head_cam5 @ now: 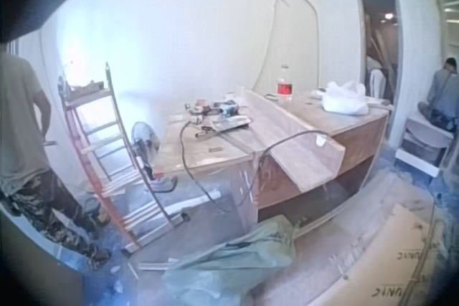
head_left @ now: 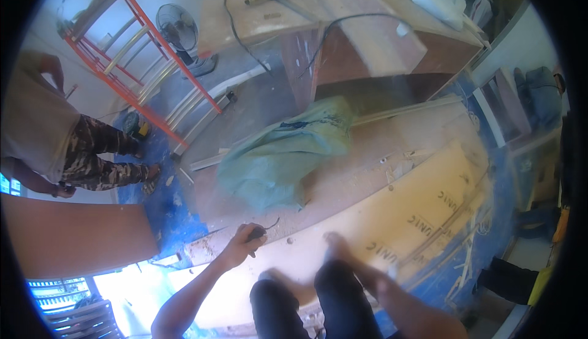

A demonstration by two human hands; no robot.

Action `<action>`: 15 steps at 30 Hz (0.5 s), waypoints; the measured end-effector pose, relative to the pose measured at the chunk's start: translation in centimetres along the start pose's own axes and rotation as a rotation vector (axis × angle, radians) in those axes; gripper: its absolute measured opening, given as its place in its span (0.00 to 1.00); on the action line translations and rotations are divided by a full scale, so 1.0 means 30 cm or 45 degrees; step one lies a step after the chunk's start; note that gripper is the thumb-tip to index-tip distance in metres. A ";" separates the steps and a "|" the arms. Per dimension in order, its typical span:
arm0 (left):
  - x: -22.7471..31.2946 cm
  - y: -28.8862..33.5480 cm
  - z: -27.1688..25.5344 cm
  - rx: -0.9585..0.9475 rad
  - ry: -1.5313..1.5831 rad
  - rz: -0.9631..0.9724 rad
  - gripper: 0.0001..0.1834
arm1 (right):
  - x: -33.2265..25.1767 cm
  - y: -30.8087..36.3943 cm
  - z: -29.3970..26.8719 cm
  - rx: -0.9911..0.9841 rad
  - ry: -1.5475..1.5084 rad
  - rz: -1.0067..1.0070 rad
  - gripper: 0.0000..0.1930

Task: The person measures and marks a large sheet of plywood on the floor using a tape measure and pencil. They then use a power drill to create holes at the marked locations.

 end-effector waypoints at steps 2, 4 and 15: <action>0.115 0.115 -0.025 0.073 0.093 -0.130 0.23 | -0.090 -0.002 -0.169 0.077 0.048 -0.149 0.10; 0.174 0.233 -0.013 0.157 0.254 -0.273 0.26 | -0.145 0.045 -0.364 0.283 0.067 -0.189 0.11; 0.758 0.473 0.414 0.154 -0.428 0.081 0.43 | -0.649 0.788 -1.169 -0.200 -0.919 0.764 0.18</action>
Point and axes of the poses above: each hand's wrist, its own y-axis away from the middle knuckle, its own z-axis out of the palm, x = y × z, the point moved 4 cm from there along -y, towards the middle knuckle, and after that the axes turned 9 degrees about z, right-handed, at the moved point
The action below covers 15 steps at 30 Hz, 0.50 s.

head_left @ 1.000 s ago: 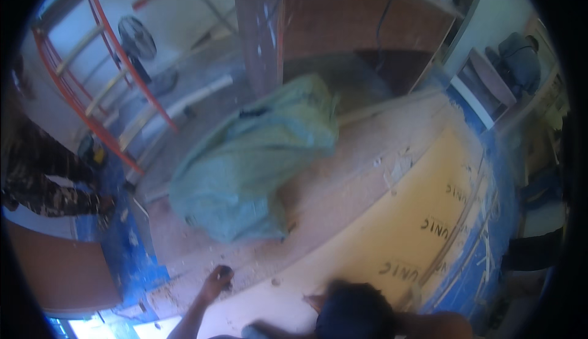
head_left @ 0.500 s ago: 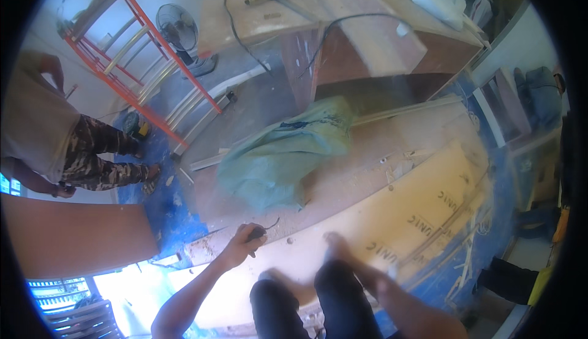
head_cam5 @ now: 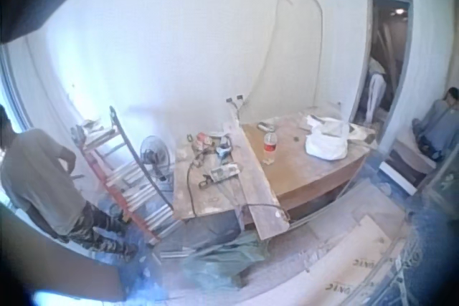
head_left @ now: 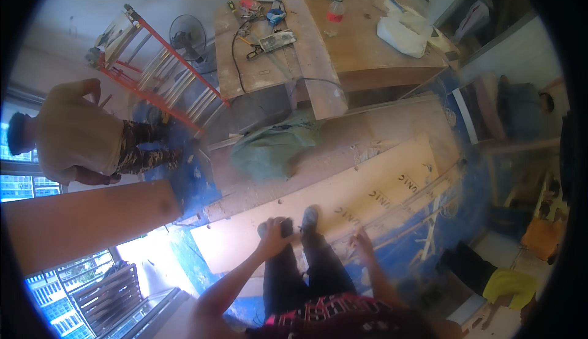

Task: The person measures and marks a large sheet of plywood on the floor using a tape measure and pencil. They then use a power drill to create holes at the marked locations.

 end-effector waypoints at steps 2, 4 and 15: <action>0.241 -0.036 0.028 0.018 -0.050 0.152 0.42 | -0.159 0.091 0.112 -0.054 -0.015 -0.162 0.15; 0.441 -0.047 0.074 0.055 0.069 0.192 0.42 | -0.299 0.134 0.203 -0.283 -0.536 -0.044 0.13; 0.801 -0.566 -0.084 -0.136 0.724 0.414 0.35 | -1.085 0.079 0.073 -0.207 -0.385 -0.034 0.11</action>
Point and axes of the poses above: each hand's wrist, its own y-axis away from the middle knuckle, its own z-axis out of the palm, x = y × z, the point moved 4 cm from there along -y, towards the middle knuckle, and after that the axes turned 9 degrees about z, right-handed, at the moved point
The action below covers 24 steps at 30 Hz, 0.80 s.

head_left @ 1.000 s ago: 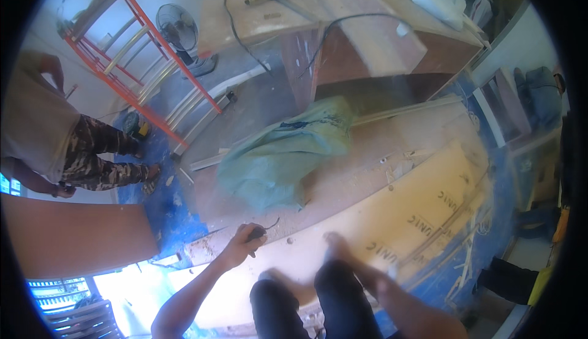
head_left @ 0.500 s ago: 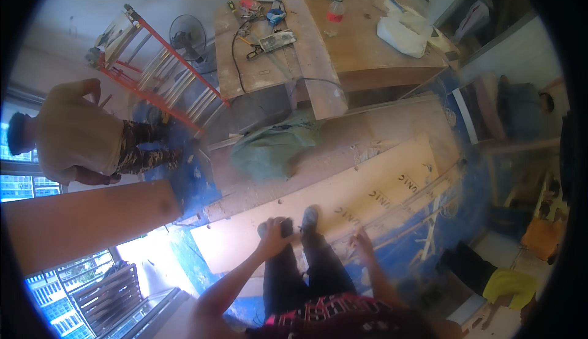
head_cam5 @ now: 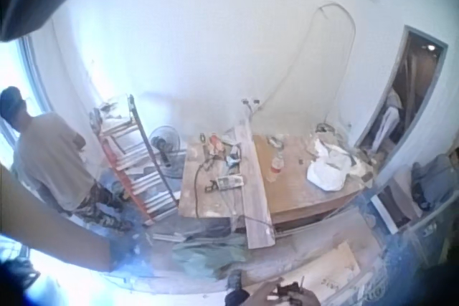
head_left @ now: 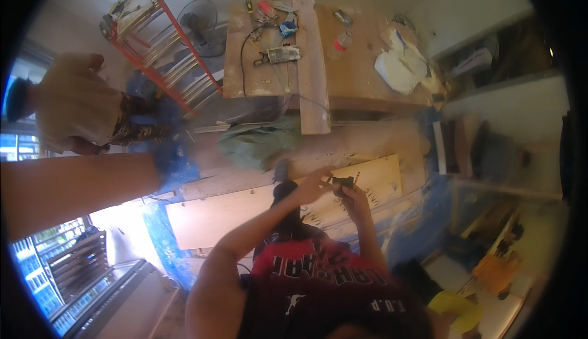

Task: The person measures and marks a large sheet of plywood on the floor using a tape measure and pencil. They then use a power drill to create holes at the marked locations.

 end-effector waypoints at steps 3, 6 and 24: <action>-0.024 -0.228 -0.243 0.111 -0.475 0.166 0.26 | -0.206 -0.050 -0.006 0.118 0.002 -0.077 0.06; -0.100 -0.508 -0.548 0.623 -0.358 -0.062 0.21 | -0.377 -0.196 -0.123 0.338 0.162 -0.144 0.08; -0.240 -1.443 -1.243 0.902 -1.344 -0.604 0.31 | -1.080 -1.534 -0.143 0.298 1.586 -1.215 0.30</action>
Point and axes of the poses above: each hand's wrist, its own y-axis away from the middle knuckle, its own z-axis out of the palm, x = y × z, the point moved 4 cm from there along -y, towards the middle knuckle, and after that the axes turned 9 degrees about z, right-handed, at the moved point
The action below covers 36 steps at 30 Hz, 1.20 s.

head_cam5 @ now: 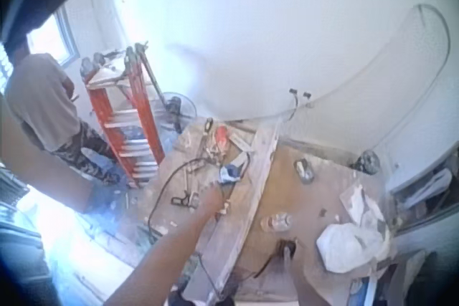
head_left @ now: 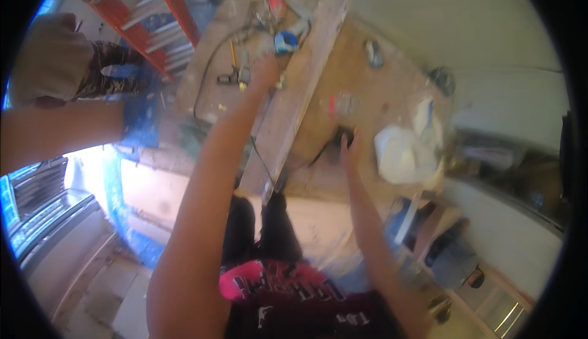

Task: The person measures and marks a large sheet of plywood on the floor using a tape measure and pencil. They then use a power drill to create holes at the marked locations.

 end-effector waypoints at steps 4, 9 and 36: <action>-0.097 -0.025 -0.002 0.118 -0.036 -0.004 0.30 | 0.018 0.008 0.062 0.048 0.031 -0.046 0.29; -0.132 -0.056 -0.037 0.391 0.334 0.073 0.26 | -0.013 0.015 0.056 0.018 0.094 -0.011 0.31; -0.307 3.019 0.058 2.306 2.585 -1.078 0.20 | -0.070 0.026 -0.186 0.224 0.378 -0.338 0.27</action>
Point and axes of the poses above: each hand's wrist, its own y-axis away from the middle knuckle, its own z-axis out of the palm, x = y × z, the point moved 4 cm from there along -y, towards the middle knuckle, and after that the axes turned 9 degrees about z, right-handed, at the moved point
